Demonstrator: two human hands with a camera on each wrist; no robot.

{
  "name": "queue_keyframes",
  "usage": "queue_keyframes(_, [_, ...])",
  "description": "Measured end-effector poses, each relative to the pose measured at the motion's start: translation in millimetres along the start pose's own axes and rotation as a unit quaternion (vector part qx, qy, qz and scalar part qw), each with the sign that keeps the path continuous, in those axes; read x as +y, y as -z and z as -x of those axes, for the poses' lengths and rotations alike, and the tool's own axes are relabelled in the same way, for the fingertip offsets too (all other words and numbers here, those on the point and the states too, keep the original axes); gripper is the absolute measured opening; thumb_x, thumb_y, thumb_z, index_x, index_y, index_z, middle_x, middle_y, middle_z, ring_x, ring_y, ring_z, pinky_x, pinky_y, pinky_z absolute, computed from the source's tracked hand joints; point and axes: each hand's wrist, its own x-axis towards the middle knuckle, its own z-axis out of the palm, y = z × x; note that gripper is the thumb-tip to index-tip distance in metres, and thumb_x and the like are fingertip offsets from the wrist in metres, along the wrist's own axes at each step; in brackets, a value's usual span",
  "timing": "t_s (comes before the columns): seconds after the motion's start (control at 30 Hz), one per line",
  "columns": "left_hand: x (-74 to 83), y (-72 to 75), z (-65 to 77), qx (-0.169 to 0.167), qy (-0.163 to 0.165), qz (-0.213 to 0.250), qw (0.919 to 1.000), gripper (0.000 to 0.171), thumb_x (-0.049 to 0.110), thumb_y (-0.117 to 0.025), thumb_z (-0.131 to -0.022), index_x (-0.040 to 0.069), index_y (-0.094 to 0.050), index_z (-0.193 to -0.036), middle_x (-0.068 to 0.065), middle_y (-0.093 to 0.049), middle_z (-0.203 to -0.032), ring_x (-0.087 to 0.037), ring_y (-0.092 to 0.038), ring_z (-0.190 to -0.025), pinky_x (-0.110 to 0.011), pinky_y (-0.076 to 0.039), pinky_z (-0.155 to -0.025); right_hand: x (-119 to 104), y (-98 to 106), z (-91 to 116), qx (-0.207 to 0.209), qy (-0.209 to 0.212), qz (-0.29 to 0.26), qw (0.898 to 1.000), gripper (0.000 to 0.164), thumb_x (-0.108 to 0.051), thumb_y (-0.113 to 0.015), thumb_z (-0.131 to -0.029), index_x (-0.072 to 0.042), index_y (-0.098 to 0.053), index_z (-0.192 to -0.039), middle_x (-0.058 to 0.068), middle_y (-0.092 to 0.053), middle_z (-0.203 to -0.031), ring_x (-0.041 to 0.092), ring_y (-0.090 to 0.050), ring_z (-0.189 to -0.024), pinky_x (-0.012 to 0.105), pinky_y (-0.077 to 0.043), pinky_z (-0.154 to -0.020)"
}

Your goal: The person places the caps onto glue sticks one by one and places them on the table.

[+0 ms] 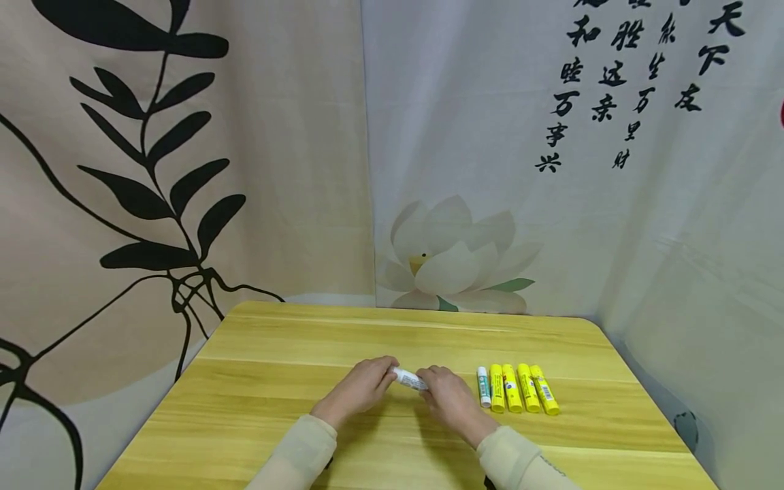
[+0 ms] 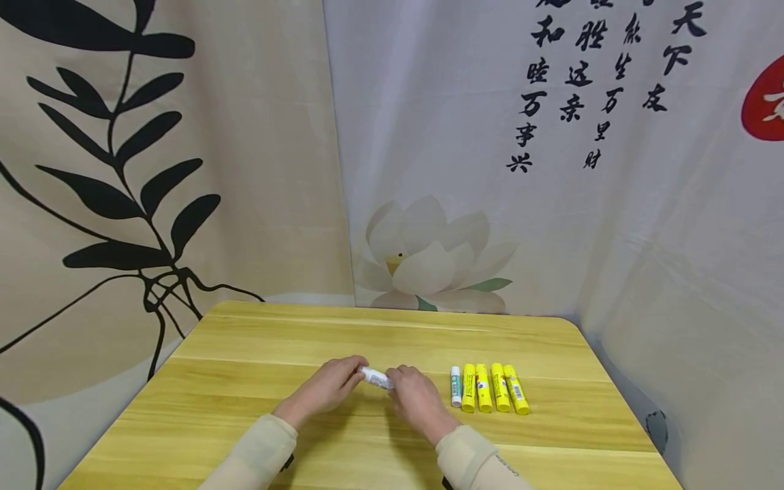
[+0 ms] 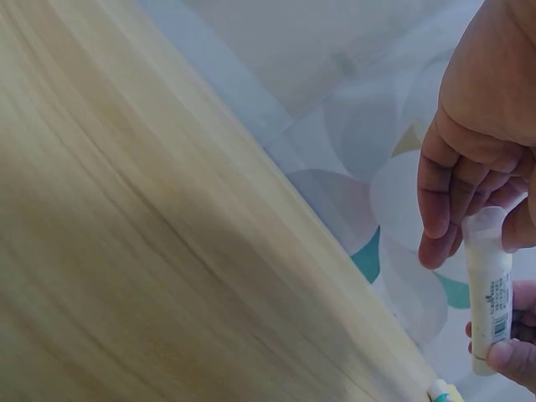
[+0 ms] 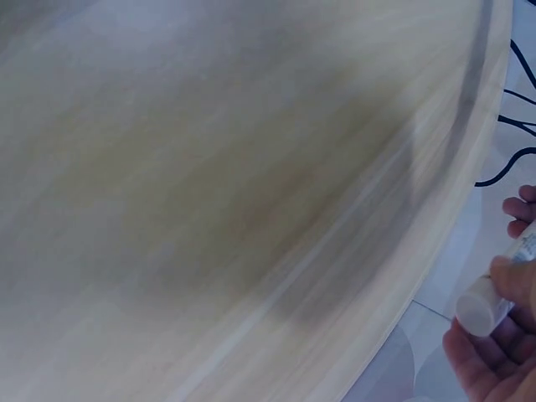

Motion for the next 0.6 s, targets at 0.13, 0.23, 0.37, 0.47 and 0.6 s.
queue_keyframes(0.13, [2.7, 3.0, -0.7, -0.003, -0.014, -0.011, 0.9998, 0.022, 0.014, -0.053, -0.104, -0.001, -0.061, -0.118, -0.002, -0.066, -0.098, -0.006, -0.052, -0.074, -0.025, -0.048, -0.067, 0.3, -0.4, 1.1, 0.000, 0.005, -0.003, 1.000, 0.030, -0.005, -0.075, -0.086, -0.003, -0.066, -0.114, 0.009, -0.068, -0.102, 0.020, -0.064, -0.089, 0.036, -0.057, -0.075])
queue_keyframes(0.23, [4.4, 6.3, -1.9, 0.000, -0.024, -0.012, 0.9996, 0.022, 0.013, -0.053, -0.104, -0.001, -0.061, -0.118, -0.004, -0.066, -0.100, -0.007, -0.053, -0.076, -0.025, -0.050, -0.069, -0.6, 0.3, 1.6, 0.007, 0.003, -0.014, 1.000, 0.029, -0.006, -0.075, -0.087, -0.002, -0.066, -0.114, 0.008, -0.068, -0.100, 0.019, -0.064, -0.087, 0.036, -0.056, -0.074])
queue_keyframes(0.37, [6.7, 10.7, -4.1, 0.004, -0.026, -0.018, 0.9995, 0.023, 0.012, -0.053, -0.103, -0.002, -0.061, -0.120, -0.006, -0.066, -0.104, -0.010, -0.056, -0.080, -0.028, -0.051, -0.073, -4.1, 1.7, 0.0, 0.021, -0.005, -0.029, 0.999, 0.026, -0.010, -0.075, -0.087, -0.003, -0.068, -0.110, 0.005, -0.067, -0.092, 0.015, -0.062, -0.079, 0.032, -0.055, -0.067])
queue_keyframes(0.47, [7.8, 12.5, -5.4, 0.005, -0.031, -0.032, 0.9990, 0.025, 0.012, -0.054, -0.103, -0.002, -0.060, -0.123, -0.010, -0.066, -0.110, -0.015, -0.061, -0.090, -0.032, -0.053, -0.079, -7.7, 1.8, -2.7, 0.026, -0.017, -0.030, 0.999, 0.021, -0.016, -0.075, -0.089, -0.004, -0.069, -0.105, 0.003, -0.067, -0.087, 0.011, -0.060, -0.071, 0.028, -0.052, -0.060])
queue_keyframes(0.6, [7.4, 11.9, -5.5, -0.003, -0.032, -0.050, 0.9982, 0.029, 0.014, -0.052, -0.104, -0.002, -0.059, -0.128, -0.013, -0.065, -0.120, -0.023, -0.063, -0.107, -0.037, -0.053, -0.090, -12.2, 1.2, -5.2, 0.023, -0.028, -0.024, 0.999, 0.019, -0.023, -0.075, -0.090, -0.006, -0.070, -0.098, 0.003, -0.068, -0.083, 0.009, -0.058, -0.065, 0.026, -0.049, -0.056])
